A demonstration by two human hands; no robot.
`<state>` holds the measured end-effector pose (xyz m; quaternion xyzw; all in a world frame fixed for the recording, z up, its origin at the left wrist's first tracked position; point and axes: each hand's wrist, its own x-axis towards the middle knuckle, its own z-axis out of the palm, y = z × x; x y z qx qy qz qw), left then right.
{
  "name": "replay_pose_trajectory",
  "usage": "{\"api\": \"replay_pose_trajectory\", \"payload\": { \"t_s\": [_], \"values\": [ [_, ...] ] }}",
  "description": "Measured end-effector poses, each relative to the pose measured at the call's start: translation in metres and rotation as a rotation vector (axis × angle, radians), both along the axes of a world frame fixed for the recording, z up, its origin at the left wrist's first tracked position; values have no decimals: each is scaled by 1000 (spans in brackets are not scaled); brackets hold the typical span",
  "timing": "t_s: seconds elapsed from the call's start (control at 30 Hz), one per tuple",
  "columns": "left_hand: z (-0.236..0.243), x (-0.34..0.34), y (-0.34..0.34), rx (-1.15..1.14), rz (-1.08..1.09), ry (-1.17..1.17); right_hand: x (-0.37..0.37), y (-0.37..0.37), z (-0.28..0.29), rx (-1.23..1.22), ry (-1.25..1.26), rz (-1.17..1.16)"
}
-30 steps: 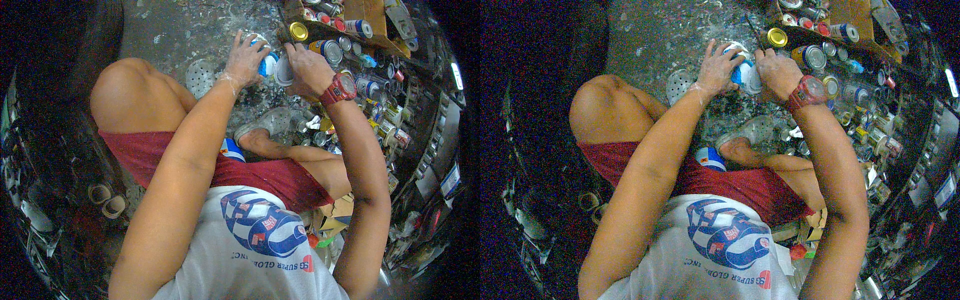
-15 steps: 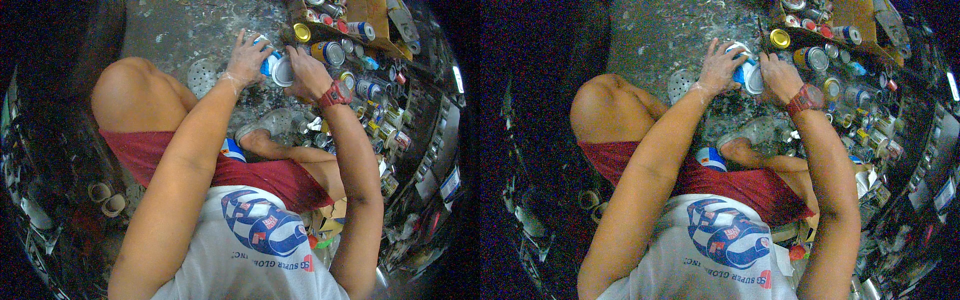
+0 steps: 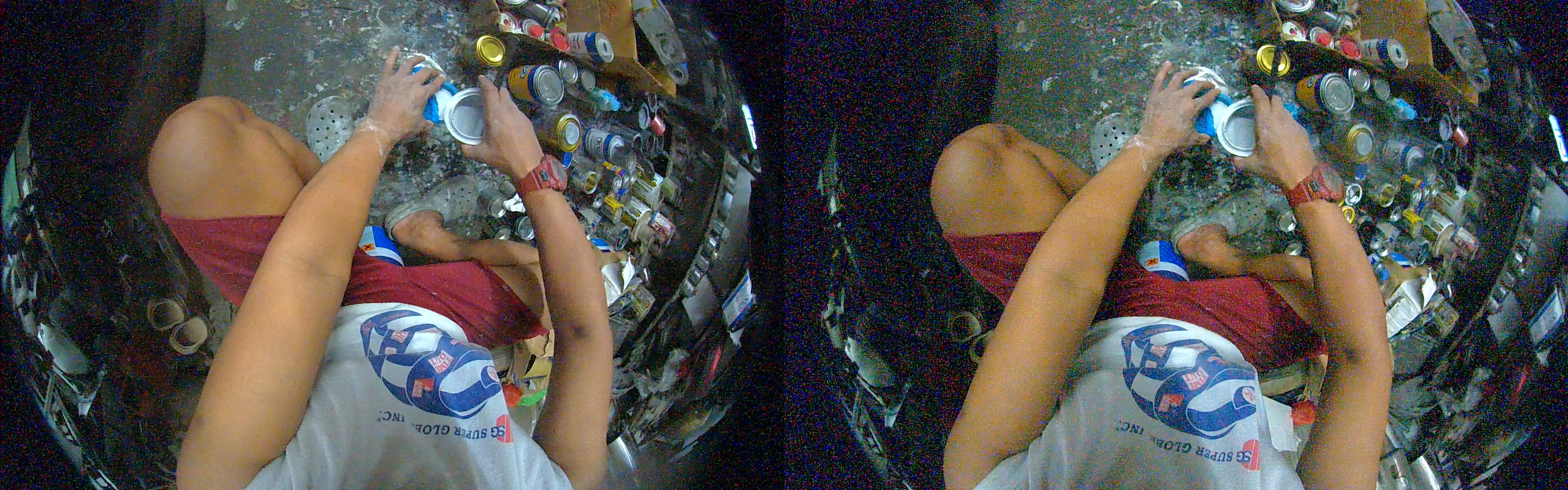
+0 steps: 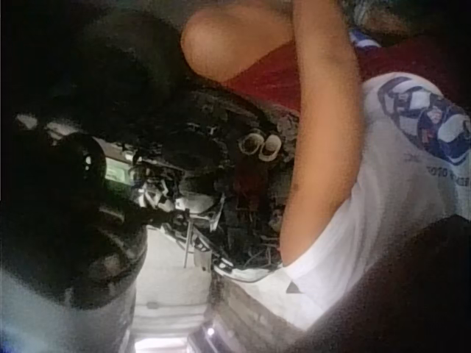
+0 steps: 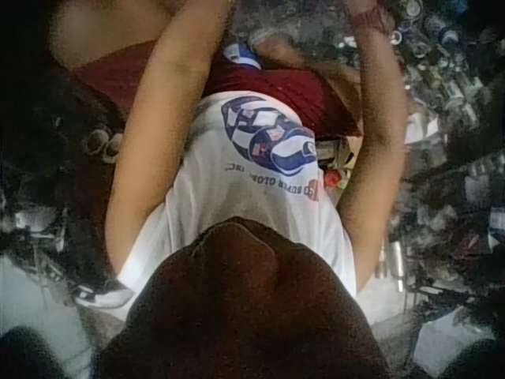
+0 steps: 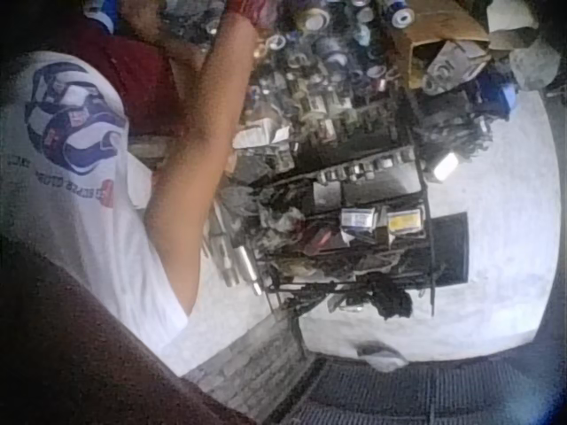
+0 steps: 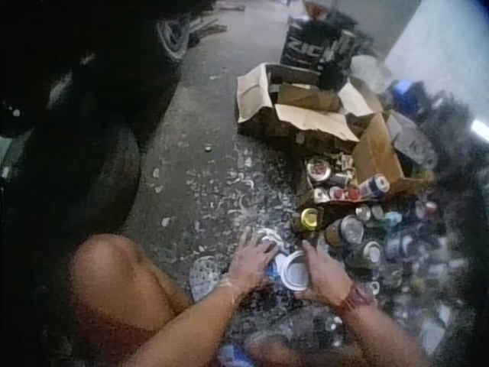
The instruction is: The person sits on the floor and mixes paint from a blue container into a spray gun cup, then stands and walks toward a white car bumper to prepare for painting.
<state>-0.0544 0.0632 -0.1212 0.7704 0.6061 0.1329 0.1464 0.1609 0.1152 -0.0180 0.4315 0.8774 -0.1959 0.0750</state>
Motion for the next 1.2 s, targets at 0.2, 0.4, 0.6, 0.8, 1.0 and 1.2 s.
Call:
{"api": "replay_pose_trajectory", "payload": {
  "t_s": [0.2, 0.4, 0.6, 0.8, 1.0, 1.2],
  "values": [
    [2, -1, 0, 0, -18, 3, 5, -7, 3, -28, -2, -97],
    [3, -1, -1, 3, -16, -2, 9, -14, 9, -35, -10, -108],
    [0, 0, 0, 25, -13, 6, 10, -11, 15, -62, -50, -41],
    [0, 0, 1, 29, -17, 20, -5, -3, 26, -31, -133, 71],
    [1, 0, 0, 23, -17, 8, -17, 10, 23, -15, -154, 175],
    [1, 0, 2, 31, -6, -4, -25, 20, 18, 63, -156, 299]
  ]
}}
